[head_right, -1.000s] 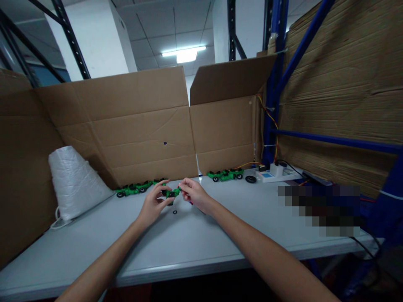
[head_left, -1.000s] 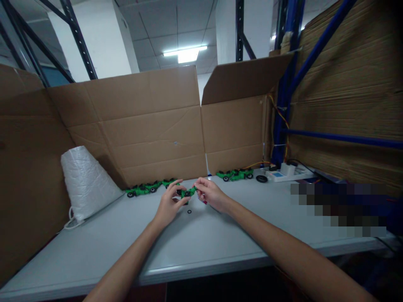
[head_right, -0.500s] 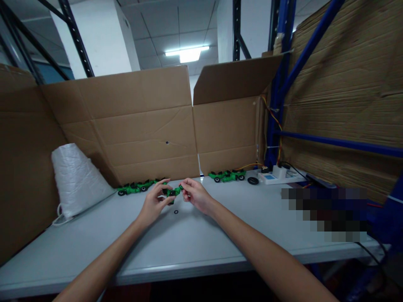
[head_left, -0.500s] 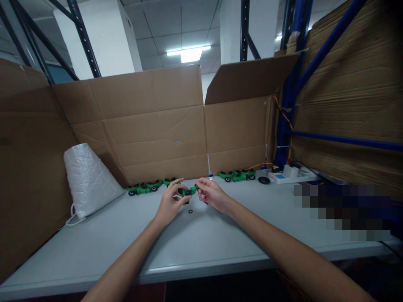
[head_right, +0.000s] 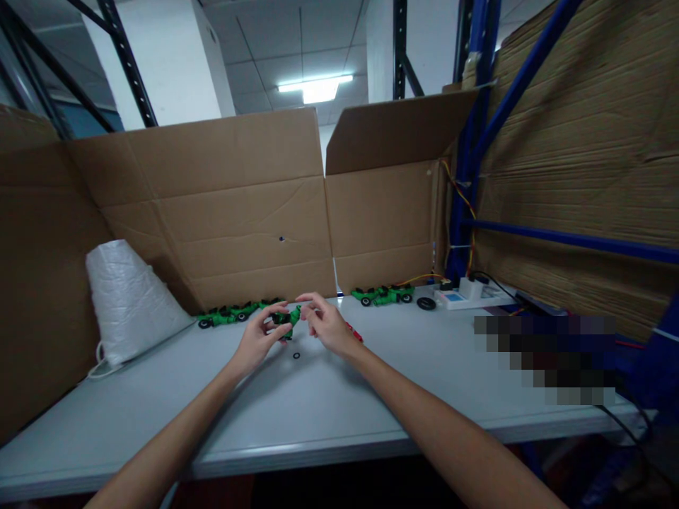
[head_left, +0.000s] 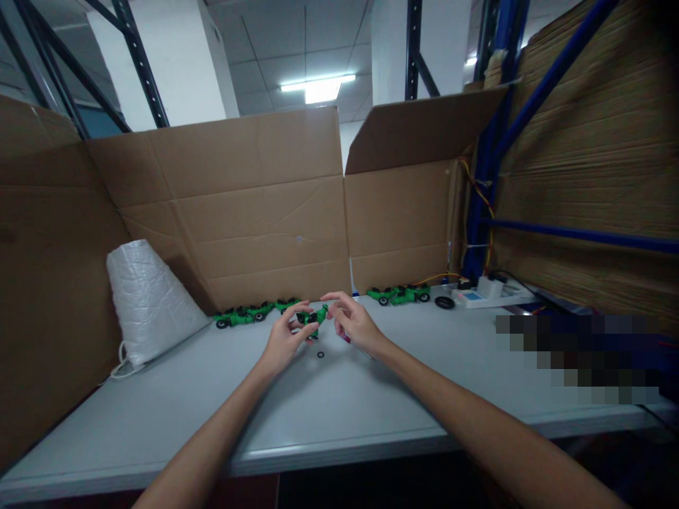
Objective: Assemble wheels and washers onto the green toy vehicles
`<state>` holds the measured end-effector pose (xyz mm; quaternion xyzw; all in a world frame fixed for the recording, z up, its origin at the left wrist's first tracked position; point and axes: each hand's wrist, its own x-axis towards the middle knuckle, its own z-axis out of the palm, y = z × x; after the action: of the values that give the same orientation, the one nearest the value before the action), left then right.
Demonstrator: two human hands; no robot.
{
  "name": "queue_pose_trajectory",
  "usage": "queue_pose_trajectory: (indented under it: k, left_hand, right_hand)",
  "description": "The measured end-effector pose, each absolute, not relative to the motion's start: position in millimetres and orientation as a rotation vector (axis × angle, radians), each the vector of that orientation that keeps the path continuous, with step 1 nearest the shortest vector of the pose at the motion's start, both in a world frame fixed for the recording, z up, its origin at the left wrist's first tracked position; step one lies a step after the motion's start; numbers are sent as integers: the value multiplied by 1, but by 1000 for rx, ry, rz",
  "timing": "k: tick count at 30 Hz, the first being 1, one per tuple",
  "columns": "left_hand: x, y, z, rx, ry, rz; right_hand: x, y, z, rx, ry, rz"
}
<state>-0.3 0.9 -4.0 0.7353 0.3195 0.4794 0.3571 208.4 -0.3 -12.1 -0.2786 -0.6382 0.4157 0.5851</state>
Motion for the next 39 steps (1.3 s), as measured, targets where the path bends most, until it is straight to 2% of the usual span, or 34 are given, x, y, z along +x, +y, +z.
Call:
queue_pose_trajectory:
  k: [7, 19, 25, 33, 39]
  left_hand:
    - [0, 4, -7, 1793, 846, 1170]
    - [-4, 3, -4, 1332, 759, 1075]
    - [-5, 5, -4, 1211, 778, 947]
    - [-7, 9, -6, 1237, 872, 1132]
    - [-7, 13, -11, 1391, 918, 1143]
  right_hand:
    - [211, 4, -17, -747, -1556, 850]
    - [211, -6, -16, -772, -1769, 391]
    - [210, -7, -19, -787, -1863, 276]
    - [206, -11, -21, -748, -2012, 227]
    - [206, -7, -26, -922, -1997, 218]
